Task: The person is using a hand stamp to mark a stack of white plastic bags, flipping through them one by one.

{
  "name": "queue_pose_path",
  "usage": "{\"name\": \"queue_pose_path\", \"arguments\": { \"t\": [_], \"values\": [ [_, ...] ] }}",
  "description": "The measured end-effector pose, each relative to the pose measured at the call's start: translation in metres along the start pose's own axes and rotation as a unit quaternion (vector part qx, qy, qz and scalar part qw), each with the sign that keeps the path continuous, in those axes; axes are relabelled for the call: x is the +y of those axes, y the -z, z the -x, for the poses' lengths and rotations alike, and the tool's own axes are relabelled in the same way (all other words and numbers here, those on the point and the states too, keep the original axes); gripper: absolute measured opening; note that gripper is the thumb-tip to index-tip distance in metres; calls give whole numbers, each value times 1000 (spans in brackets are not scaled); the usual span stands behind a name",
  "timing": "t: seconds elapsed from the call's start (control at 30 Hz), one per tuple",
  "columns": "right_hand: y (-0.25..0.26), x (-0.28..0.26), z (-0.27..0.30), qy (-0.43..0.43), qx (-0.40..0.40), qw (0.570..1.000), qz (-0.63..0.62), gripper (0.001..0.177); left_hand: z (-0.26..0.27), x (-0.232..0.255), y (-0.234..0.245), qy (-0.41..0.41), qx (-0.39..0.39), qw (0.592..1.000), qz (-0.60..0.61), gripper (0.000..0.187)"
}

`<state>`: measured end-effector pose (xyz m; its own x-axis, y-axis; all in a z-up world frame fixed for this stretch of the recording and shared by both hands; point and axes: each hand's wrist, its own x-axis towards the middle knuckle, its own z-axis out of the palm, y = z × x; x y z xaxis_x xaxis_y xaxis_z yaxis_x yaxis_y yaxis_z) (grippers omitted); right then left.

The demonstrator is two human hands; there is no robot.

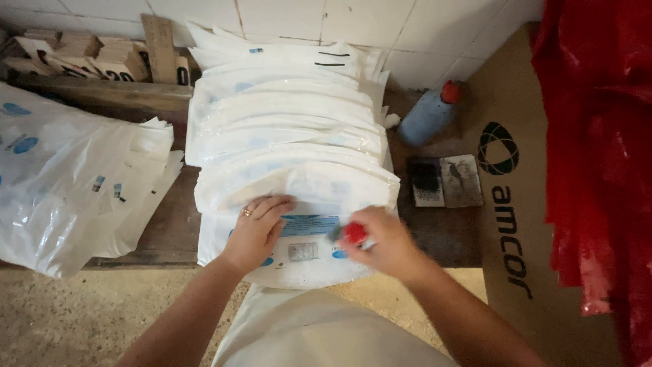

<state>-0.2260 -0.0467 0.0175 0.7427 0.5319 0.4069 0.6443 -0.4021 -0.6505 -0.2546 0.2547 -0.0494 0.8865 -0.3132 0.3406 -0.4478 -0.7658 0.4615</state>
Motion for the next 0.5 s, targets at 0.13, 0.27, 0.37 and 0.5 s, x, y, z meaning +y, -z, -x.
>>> {"name": "queue_pose_path", "arguments": {
  "t": [0.13,0.27,0.37,0.5],
  "values": [
    [83,36,25,-168,152,973,36,42,9,4,-12,-17,6,998,-60,63],
    [137,35,0,-236,359,903,-8,36,2,18,-1,-59,21,997,-54,73],
    [139,29,-9,-324,368,871,-26,45,3,15,-7,-57,1,997,-57,85],
    [132,89,12,-231,262,925,-151,45,7,11,-17,-34,-18,994,-103,100]
  ]
}}
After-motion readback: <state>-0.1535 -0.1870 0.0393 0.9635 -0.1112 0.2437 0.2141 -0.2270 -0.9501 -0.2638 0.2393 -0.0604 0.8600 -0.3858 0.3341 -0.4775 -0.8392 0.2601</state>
